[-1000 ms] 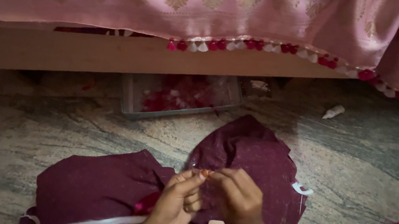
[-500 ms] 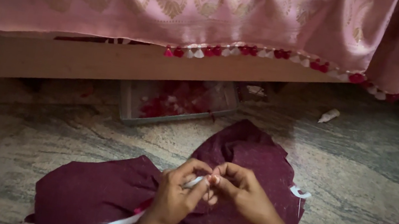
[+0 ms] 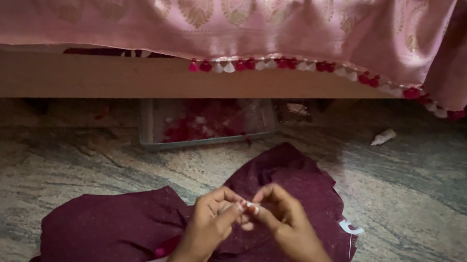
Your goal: Attaching decorative silk tassels to the border of a pink fabric.
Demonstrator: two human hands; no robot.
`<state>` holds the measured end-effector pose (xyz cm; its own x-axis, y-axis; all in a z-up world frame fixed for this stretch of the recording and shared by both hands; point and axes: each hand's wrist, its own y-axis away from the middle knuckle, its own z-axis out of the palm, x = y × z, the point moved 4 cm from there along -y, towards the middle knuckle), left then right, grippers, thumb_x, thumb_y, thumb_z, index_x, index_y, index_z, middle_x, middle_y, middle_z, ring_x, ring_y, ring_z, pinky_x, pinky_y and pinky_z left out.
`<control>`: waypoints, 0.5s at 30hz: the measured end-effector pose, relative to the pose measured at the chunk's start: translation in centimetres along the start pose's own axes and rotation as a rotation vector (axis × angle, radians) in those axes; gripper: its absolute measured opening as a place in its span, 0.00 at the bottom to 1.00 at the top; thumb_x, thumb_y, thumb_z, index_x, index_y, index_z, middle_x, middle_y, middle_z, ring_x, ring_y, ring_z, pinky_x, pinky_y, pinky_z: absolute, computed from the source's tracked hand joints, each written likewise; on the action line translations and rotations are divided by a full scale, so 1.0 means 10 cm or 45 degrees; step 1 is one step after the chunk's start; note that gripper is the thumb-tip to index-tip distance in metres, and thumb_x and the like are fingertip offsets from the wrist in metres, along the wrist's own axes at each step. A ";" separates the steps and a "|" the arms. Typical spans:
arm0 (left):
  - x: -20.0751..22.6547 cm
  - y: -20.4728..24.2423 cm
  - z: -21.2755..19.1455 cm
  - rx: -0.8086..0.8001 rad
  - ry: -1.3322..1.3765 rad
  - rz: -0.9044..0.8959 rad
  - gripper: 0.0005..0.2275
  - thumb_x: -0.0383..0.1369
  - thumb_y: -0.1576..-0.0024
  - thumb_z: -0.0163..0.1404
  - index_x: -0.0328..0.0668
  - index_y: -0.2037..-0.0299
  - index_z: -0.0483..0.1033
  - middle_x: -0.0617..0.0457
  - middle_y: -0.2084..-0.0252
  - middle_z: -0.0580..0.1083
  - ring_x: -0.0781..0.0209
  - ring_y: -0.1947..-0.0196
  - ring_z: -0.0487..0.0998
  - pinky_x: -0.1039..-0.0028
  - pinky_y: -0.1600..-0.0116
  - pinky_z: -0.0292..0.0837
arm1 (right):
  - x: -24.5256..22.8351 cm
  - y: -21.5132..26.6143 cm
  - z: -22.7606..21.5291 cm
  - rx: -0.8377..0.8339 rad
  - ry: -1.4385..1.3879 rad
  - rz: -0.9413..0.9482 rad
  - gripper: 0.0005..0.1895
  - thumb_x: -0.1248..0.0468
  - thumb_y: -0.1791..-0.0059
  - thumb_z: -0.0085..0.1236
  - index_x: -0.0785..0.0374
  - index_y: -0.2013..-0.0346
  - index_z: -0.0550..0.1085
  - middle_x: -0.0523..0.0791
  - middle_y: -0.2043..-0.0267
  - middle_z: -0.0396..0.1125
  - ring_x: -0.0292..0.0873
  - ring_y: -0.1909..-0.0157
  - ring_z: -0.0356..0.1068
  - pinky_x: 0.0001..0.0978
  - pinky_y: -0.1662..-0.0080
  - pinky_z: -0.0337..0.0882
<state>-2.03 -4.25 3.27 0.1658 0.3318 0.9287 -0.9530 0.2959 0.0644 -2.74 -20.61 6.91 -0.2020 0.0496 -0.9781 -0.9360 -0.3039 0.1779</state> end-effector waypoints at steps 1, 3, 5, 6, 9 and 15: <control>0.08 0.02 0.03 0.000 0.000 0.002 0.03 0.25 0.41 0.49 0.33 0.62 0.75 0.50 0.72 0.80 0.72 0.82 0.73 0.83 0.83 0.57 | -0.10 0.02 0.05 0.000 0.001 -0.001 0.06 0.68 0.47 0.52 0.69 0.58 0.71 0.51 0.62 0.74 0.40 0.62 0.77 0.33 0.56 0.82; 0.21 0.06 0.06 0.076 0.166 -0.062 0.05 0.28 0.40 0.51 0.34 0.66 0.74 0.56 0.76 0.76 0.78 0.87 0.59 0.83 0.84 0.46 | -0.35 0.06 0.14 0.061 0.164 -0.142 0.13 0.70 0.53 0.57 0.66 0.53 0.76 0.48 0.57 0.76 0.40 0.61 0.78 0.32 0.59 0.83; 0.17 0.06 0.07 0.041 0.207 -0.044 0.06 0.29 0.39 0.52 0.35 0.66 0.74 0.59 0.79 0.70 0.78 0.87 0.56 0.83 0.83 0.46 | -0.15 0.03 0.04 0.135 0.246 -0.244 0.10 0.69 0.52 0.59 0.67 0.57 0.79 0.49 0.59 0.78 0.40 0.62 0.79 0.32 0.61 0.83; 0.15 0.07 0.08 0.006 0.249 -0.028 0.07 0.31 0.38 0.52 0.36 0.65 0.74 0.63 0.82 0.65 0.78 0.87 0.53 0.83 0.83 0.46 | -0.07 0.01 -0.01 0.211 0.329 -0.343 0.08 0.69 0.52 0.61 0.68 0.60 0.82 0.50 0.62 0.80 0.41 0.64 0.81 0.31 0.63 0.83; 0.02 0.03 0.07 0.021 0.210 -0.024 0.08 0.33 0.36 0.51 0.37 0.65 0.72 0.63 0.82 0.63 0.78 0.87 0.53 0.82 0.83 0.46 | -0.09 0.01 0.01 0.258 0.439 -0.544 0.05 0.69 0.52 0.60 0.67 0.64 0.82 0.47 0.65 0.79 0.38 0.66 0.80 0.30 0.63 0.79; 0.25 0.00 0.20 0.097 -0.125 0.134 0.15 0.44 0.35 0.38 0.44 0.60 0.73 0.66 0.84 0.59 0.78 0.88 0.54 0.82 0.84 0.47 | -0.09 0.03 -0.07 0.192 0.237 -0.020 0.06 0.67 0.48 0.57 0.68 0.59 0.78 0.49 0.68 0.74 0.39 0.69 0.71 0.31 0.66 0.72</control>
<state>-2.08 -5.18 6.32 0.0419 0.2671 0.9628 -0.9809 0.1941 -0.0112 -2.67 -21.43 7.81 -0.1436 -0.1270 -0.9815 -0.9739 -0.1582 0.1629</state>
